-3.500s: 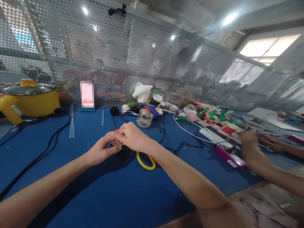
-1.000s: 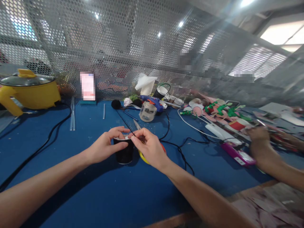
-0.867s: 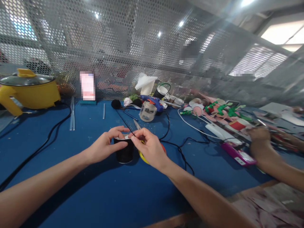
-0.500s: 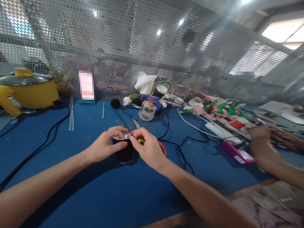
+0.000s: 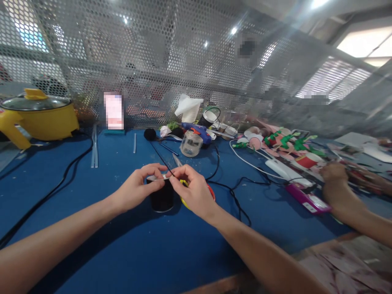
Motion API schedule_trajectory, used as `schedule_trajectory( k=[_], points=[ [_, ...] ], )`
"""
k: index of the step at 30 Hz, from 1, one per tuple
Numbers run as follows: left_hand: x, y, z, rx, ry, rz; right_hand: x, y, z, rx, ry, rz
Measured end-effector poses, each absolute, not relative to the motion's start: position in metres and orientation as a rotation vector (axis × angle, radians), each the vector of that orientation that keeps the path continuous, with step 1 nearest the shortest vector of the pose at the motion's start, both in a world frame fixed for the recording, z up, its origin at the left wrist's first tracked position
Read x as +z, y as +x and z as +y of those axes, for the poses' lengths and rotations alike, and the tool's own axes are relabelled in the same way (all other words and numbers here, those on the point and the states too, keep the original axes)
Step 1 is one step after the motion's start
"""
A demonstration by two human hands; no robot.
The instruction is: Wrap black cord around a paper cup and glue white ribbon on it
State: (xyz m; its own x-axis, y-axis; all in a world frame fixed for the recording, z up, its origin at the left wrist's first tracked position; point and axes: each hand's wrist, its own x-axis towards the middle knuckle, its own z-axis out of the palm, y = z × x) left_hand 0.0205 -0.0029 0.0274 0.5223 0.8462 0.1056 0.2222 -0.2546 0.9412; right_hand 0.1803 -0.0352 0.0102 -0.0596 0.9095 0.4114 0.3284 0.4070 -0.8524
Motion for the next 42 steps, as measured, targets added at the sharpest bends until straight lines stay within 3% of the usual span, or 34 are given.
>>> schedule_trajectory(
  k=[31, 42],
  points=[
    [0.016, 0.015, 0.003, 0.772, 1.727, 0.816, 0.007, 0.188, -0.027, 0.862, -1.131, -1.472],
    [0.018, 0.015, 0.001, 0.756, 1.784, 0.828, 0.007, 0.186, -0.027, 0.782, -1.158, -1.525]
  ],
)
